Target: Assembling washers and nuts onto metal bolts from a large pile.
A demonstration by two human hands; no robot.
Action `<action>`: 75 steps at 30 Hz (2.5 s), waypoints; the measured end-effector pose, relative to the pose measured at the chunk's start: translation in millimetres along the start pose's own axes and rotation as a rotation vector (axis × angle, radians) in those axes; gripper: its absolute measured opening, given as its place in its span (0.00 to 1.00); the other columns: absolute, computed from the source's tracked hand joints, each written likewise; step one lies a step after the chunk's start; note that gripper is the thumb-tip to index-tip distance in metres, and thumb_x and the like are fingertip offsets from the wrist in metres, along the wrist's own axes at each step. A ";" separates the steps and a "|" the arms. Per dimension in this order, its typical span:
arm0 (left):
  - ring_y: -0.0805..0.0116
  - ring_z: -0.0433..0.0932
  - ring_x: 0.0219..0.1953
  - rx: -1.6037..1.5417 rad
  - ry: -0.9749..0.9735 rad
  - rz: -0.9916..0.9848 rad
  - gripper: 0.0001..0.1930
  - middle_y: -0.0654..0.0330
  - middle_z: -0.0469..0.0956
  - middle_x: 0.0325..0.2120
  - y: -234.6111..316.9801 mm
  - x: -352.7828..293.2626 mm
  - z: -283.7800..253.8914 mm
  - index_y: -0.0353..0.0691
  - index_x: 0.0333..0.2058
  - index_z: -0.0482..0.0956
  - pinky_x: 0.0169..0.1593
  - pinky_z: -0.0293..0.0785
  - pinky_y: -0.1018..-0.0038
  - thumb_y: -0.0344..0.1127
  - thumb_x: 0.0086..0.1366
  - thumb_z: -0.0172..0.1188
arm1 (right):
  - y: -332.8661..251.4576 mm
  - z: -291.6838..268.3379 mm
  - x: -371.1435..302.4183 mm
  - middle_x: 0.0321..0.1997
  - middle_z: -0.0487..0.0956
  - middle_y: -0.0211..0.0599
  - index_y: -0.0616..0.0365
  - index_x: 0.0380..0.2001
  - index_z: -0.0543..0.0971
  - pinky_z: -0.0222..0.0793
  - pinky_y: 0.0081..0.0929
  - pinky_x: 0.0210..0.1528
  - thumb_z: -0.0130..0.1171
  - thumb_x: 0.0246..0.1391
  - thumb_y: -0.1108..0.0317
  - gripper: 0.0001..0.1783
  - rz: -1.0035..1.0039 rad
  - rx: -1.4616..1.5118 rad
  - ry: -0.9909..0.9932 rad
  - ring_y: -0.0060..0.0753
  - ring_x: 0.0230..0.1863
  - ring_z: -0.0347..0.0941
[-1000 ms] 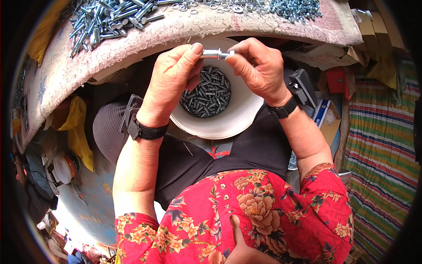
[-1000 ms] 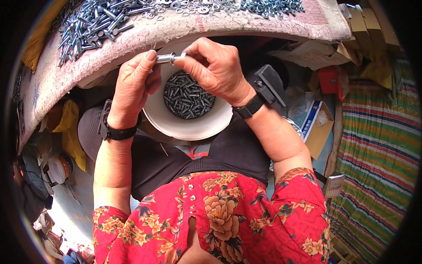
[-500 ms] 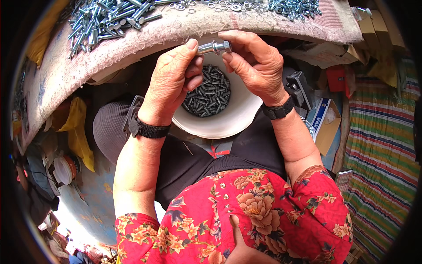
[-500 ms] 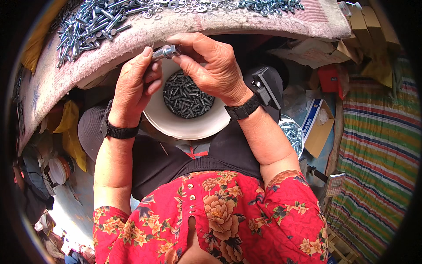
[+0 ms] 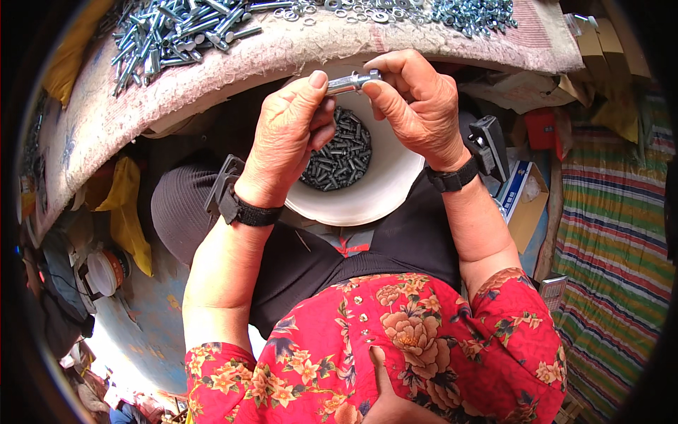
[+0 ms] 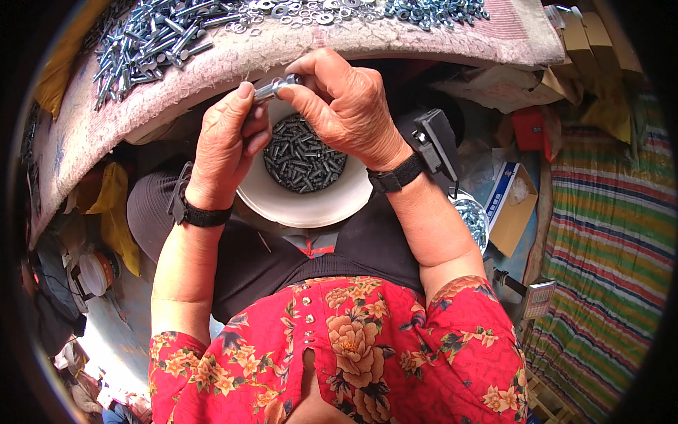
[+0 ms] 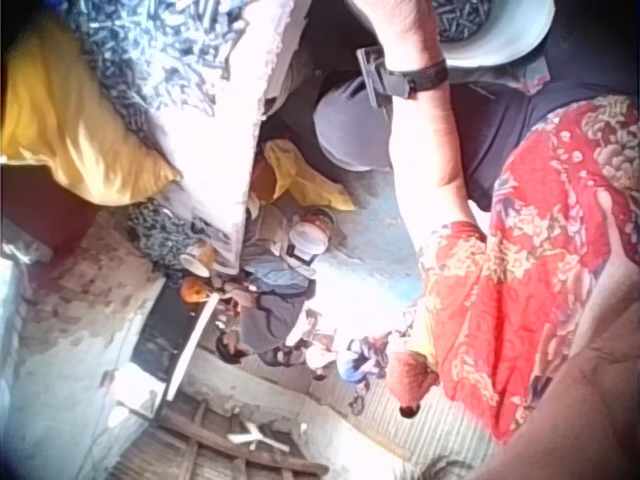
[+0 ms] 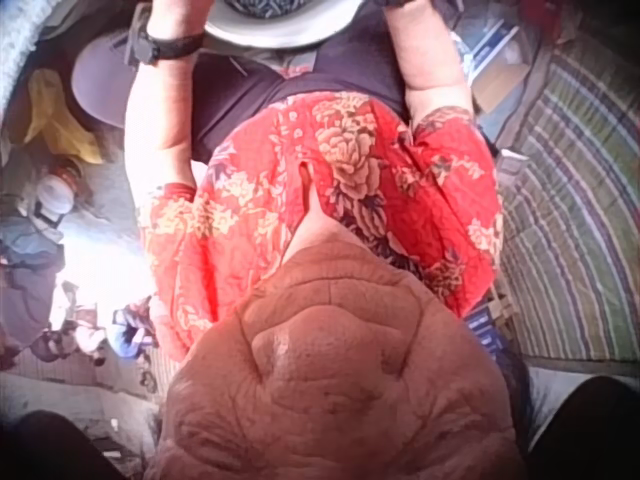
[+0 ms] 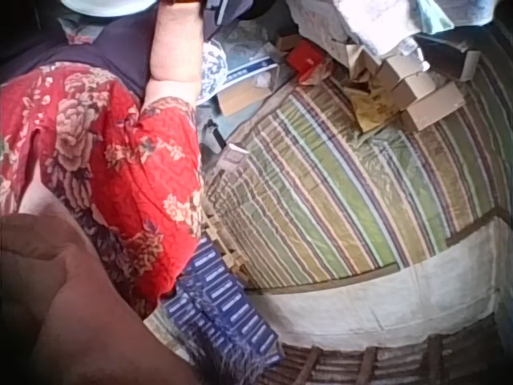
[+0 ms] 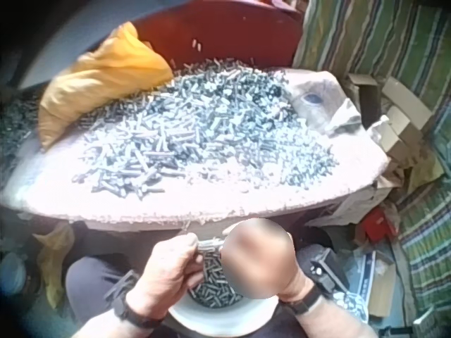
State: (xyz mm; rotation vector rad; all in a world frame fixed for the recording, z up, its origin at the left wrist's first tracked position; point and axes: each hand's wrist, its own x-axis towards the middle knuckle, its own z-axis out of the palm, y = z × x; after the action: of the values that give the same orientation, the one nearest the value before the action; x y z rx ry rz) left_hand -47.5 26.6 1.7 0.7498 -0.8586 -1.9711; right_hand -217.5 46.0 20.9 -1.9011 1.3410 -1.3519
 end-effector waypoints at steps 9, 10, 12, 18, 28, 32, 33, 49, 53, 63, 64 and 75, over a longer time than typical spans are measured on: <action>0.79 0.70 0.19 0.761 0.017 0.412 0.07 0.64 0.73 0.18 0.1 2.2 -2.0 0.34 0.30 0.77 0.24 0.66 0.81 0.33 0.61 0.57 | 5.5 4.6 -3.4 0.10 0.63 0.21 0.61 0.21 0.74 0.53 0.16 0.16 0.60 0.53 0.61 0.15 0.380 0.359 0.098 0.10 0.16 0.56; 0.79 0.70 0.19 0.759 0.015 0.409 0.07 0.64 0.73 0.18 -1.4 2.5 -1.2 0.34 0.30 0.77 0.24 0.66 0.81 0.33 0.61 0.57 | 8.1 1.0 -2.5 0.10 0.63 0.22 0.61 0.20 0.74 0.53 0.16 0.16 0.60 0.52 0.61 0.15 0.309 0.252 0.075 0.10 0.16 0.56; 0.80 0.73 0.20 0.584 -0.015 0.318 0.08 0.65 0.76 0.21 -3.6 4.2 -1.1 0.35 0.37 0.79 0.24 0.69 0.83 0.31 0.60 0.58 | 7.0 -0.9 -0.1 0.10 0.66 0.27 0.61 0.18 0.75 0.55 0.18 0.15 0.62 0.50 0.60 0.16 0.177 0.050 0.050 0.11 0.15 0.59; 0.81 0.73 0.22 0.536 -0.219 0.087 0.11 0.64 0.77 0.25 -0.8 5.9 -9.4 0.34 0.41 0.76 0.25 0.70 0.85 0.33 0.62 0.56 | 6.5 -2.2 -1.6 0.17 0.75 0.30 0.62 0.28 0.77 0.66 0.18 0.21 0.63 0.50 0.65 0.10 0.159 0.110 -0.100 0.14 0.19 0.69; 0.80 0.75 0.26 0.357 -0.251 0.062 0.11 0.63 0.78 0.28 -1.2 3.0 -10.0 0.35 0.42 0.75 0.30 0.73 0.84 0.32 0.62 0.56 | 3.1 -23.7 15.0 0.22 0.76 0.28 0.62 0.38 0.76 0.65 0.14 0.24 0.58 0.52 0.72 0.10 0.185 0.297 -0.405 0.14 0.22 0.69; 0.81 0.75 0.25 0.543 -0.171 0.182 0.10 0.62 0.78 0.28 -4.1 1.3 -12.8 0.34 0.41 0.77 0.28 0.74 0.85 0.28 0.60 0.57 | 0.9 -23.6 17.9 0.18 0.73 0.37 0.62 0.30 0.73 0.64 0.23 0.22 0.59 0.50 0.68 0.09 0.021 -0.055 -0.435 0.29 0.18 0.70; 0.82 0.75 0.25 0.560 -0.143 0.204 0.09 0.62 0.78 0.27 -5.6 1.5 -11.5 0.35 0.39 0.78 0.27 0.74 0.86 0.26 0.59 0.58 | 0.5 -24.5 18.3 0.18 0.73 0.40 0.62 0.29 0.72 0.64 0.26 0.22 0.59 0.50 0.67 0.10 -0.016 -0.165 -0.445 0.34 0.18 0.70; 0.79 0.69 0.12 0.119 -0.076 -0.221 0.18 0.63 0.73 0.15 2.5 2.6 -7.1 0.36 0.26 0.75 0.14 0.60 0.86 0.46 0.64 0.52 | 18.0 -7.9 -15.8 0.17 0.71 0.30 0.61 0.33 0.70 0.63 0.16 0.21 0.59 0.53 0.63 0.13 -0.124 -0.017 0.003 0.20 0.16 0.66; 0.80 0.61 0.11 0.291 -0.124 -0.145 0.26 0.66 0.67 0.12 -3.4 2.6 -2.2 0.36 0.21 0.74 0.16 0.55 0.85 0.55 0.65 0.47 | 26.7 -7.0 -19.9 0.24 0.74 0.36 0.62 0.34 0.67 0.66 0.18 0.23 0.59 0.53 0.62 0.16 -0.193 -0.014 -0.003 0.24 0.21 0.70; 0.80 0.58 0.13 0.139 -0.073 -0.184 0.22 0.68 0.63 0.11 -8.4 6.8 -3.6 0.40 0.18 0.69 0.16 0.51 0.83 0.49 0.65 0.48 | 29.2 8.2 -31.2 0.29 0.74 0.42 0.62 0.36 0.64 0.68 0.22 0.26 0.56 0.56 0.61 0.16 -0.239 0.179 -0.001 0.26 0.22 0.69; 0.80 0.58 0.13 0.143 -0.069 -0.177 0.22 0.68 0.63 0.11 -8.5 7.2 -4.3 0.40 0.18 0.69 0.16 0.51 0.83 0.49 0.65 0.48 | 30.8 5.8 -29.5 0.28 0.74 0.40 0.62 0.35 0.65 0.67 0.22 0.25 0.55 0.56 0.60 0.16 -0.236 0.079 -0.023 0.26 0.21 0.69; 0.77 0.60 0.14 0.342 0.135 0.208 0.20 0.65 0.63 0.10 -16.4 14.7 2.8 0.37 0.16 0.69 0.18 0.56 0.75 0.43 0.63 0.53 | 30.9 26.3 -34.6 0.18 0.67 0.28 0.60 0.30 0.67 0.59 0.17 0.21 0.44 0.62 0.53 0.19 -0.104 -0.101 0.124 0.18 0.19 0.62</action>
State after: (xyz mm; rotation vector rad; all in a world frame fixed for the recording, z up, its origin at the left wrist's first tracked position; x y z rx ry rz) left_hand -64.0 21.6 -12.2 0.9360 -1.1579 -1.5914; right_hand -209.6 59.0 -30.2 -2.0079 1.4111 -1.5003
